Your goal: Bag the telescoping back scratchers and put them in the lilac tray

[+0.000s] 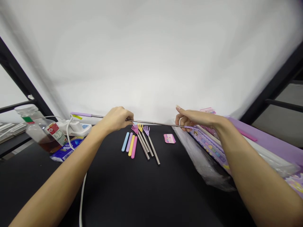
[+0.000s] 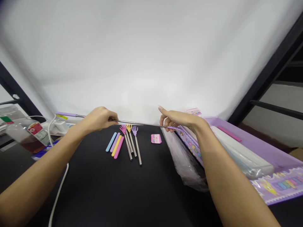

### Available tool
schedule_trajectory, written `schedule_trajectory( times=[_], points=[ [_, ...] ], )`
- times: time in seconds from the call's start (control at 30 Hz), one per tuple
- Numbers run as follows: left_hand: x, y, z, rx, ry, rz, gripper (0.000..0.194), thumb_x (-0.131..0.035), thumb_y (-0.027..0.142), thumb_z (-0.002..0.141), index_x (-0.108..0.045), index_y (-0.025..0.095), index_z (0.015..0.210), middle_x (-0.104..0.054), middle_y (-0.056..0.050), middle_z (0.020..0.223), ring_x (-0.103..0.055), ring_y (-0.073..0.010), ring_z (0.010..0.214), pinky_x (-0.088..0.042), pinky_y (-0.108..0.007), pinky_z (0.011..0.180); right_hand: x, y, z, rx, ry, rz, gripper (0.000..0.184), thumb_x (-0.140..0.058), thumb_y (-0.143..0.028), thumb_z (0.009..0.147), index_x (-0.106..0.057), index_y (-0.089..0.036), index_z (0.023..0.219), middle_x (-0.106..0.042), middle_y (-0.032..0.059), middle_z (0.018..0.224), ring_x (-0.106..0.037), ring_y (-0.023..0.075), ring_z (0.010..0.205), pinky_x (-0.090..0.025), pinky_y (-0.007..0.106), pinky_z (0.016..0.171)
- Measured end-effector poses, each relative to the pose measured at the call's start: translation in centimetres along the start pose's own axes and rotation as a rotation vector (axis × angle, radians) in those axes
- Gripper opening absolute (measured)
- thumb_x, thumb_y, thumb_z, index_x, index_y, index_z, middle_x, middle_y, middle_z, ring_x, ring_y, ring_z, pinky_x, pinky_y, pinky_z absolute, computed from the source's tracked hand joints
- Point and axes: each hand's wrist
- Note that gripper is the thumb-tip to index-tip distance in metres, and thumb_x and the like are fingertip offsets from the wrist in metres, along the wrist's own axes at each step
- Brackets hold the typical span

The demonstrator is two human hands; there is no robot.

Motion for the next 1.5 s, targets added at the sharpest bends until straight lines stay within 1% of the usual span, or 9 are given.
schedule_trajectory(
  times=[0.17, 0.3, 0.47, 0.6, 0.77, 0.9, 1.03, 1.2, 1.5],
  points=[
    [-0.5, 1.3, 0.0, -0.078, 0.027, -0.013, 0.022, -0.057, 0.033, 0.09, -0.075, 0.022, 0.096, -0.075, -0.005, 0.084, -0.066, -0.0191, 0.074, -0.042, -0.028, 0.065, -1.2, -1.1, 0.0, 0.056, 0.001, -0.055, 0.076, -0.025, -0.085, 0.082, -0.063, -0.019, 0.081, -0.047, -0.0001, 0.054, -0.032, 0.0117, 0.047, -0.028, 0.029, 0.049],
    [-1.0, 3.1, 0.5, -0.193, 0.045, -0.023, 0.034, -0.044, 0.037, 0.1, -0.071, 0.022, 0.114, -0.073, -0.006, 0.089, -0.066, -0.0181, 0.075, -0.041, -0.027, 0.064, -2.3, -2.3, -0.1, 0.079, -0.003, -0.088, 0.078, -0.024, -0.086, 0.081, -0.062, -0.018, 0.079, -0.037, -0.003, 0.051, -0.025, 0.0101, 0.046, -0.021, 0.027, 0.046],
    [-1.6, 3.8, 1.0, -0.16, 0.128, -0.032, 0.026, -0.048, 0.027, 0.098, -0.073, 0.019, 0.1, -0.074, -0.005, 0.091, -0.067, -0.0183, 0.079, -0.041, -0.027, 0.065, -1.1, -1.5, -0.3, 0.08, 0.012, -0.019, 0.077, -0.024, -0.084, 0.083, -0.062, -0.018, 0.083, -0.036, -0.004, 0.051, -0.024, 0.0096, 0.047, -0.023, 0.026, 0.047],
    [-1.9, 3.8, 1.1, -0.09, 0.179, 0.049, 0.017, -0.052, 0.022, 0.096, -0.068, 0.018, 0.09, -0.071, -0.003, 0.088, -0.065, -0.0174, 0.077, -0.036, -0.027, 0.059, 0.0, -0.7, -1.2, -0.011, 0.056, 0.003, 0.073, -0.026, -0.083, 0.084, -0.06, -0.019, 0.085, -0.034, -0.005, 0.051, -0.023, 0.0094, 0.046, -0.026, 0.025, 0.047],
    [-2.5, 3.8, 1.2, -0.034, 0.243, 0.185, 0.013, -0.052, 0.018, 0.095, -0.058, 0.019, 0.084, -0.062, -0.002, 0.081, -0.059, -0.0169, 0.074, -0.025, -0.029, 0.052, 0.9, -0.1, -2.7, -0.165, 0.211, -0.147, 0.071, -0.029, -0.084, 0.082, -0.06, -0.02, 0.084, -0.036, -0.004, 0.05, -0.032, 0.0114, 0.046, -0.032, 0.026, 0.047],
    [-3.0, 5.0, 1.5, -0.115, 0.268, 0.256, 0.015, -0.046, 0.011, 0.096, -0.056, 0.019, 0.088, -0.059, -0.003, 0.081, -0.054, -0.0166, 0.073, -0.027, -0.029, 0.053, 1.7, 0.8, -2.4, -0.249, 0.277, -0.325, 0.068, -0.031, -0.082, 0.084, -0.059, -0.02, 0.074, -0.046, -0.0006, 0.052, -0.042, 0.0142, 0.048, -0.038, 0.03, 0.053],
    [-2.6, 6.8, 1.4, -0.214, 0.272, 0.299, 0.024, -0.041, 0.0, 0.09, -0.055, 0.019, 0.093, -0.057, -0.003, 0.085, -0.05, -0.0159, 0.072, -0.03, -0.029, 0.054, 2.7, 2.0, -1.3, -0.336, 0.373, -0.585, 0.061, -0.037, -0.072, 0.088, -0.061, -0.02, 0.065, -0.061, 0.0065, 0.06, -0.06, 0.0232, 0.063, -0.045, 0.037, 0.072],
    [-1.8, 8.2, 0.8, -0.238, 0.251, 0.287, 0.029, -0.039, -0.003, 0.088, -0.054, 0.018, 0.099, -0.058, -0.004, 0.09, -0.049, -0.0141, 0.069, -0.026, -0.027, 0.049, 3.1, 3.2, -0.5, -0.285, 0.478, -0.597, 0.059, -0.036, -0.068, 0.089, -0.067, -0.021, 0.071, -0.073, 0.0107, 0.081, -0.067, 0.0306, 0.085, -0.046, 0.041, 0.084],
    [-3.0, 6.7, 1.2, -0.162, 0.262, 0.14, 0.018, -0.041, 0.017, 0.1, -0.057, 0.02, 0.108, -0.064, -0.004, 0.092, -0.059, -0.0156, 0.076, -0.036, -0.027, 0.057, 1.8, 2.0, -0.2, -0.226, 0.497, -0.611, 0.061, -0.031, -0.067, 0.091, -0.065, -0.021, 0.072, -0.068, 0.0088, 0.07, -0.065, 0.027, 0.077, -0.044, 0.037, 0.077]
  ],
)
Point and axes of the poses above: each hand's wrist, its own z-axis towards the middle knuckle, its own x-axis out of the back of the hand, y = z × x
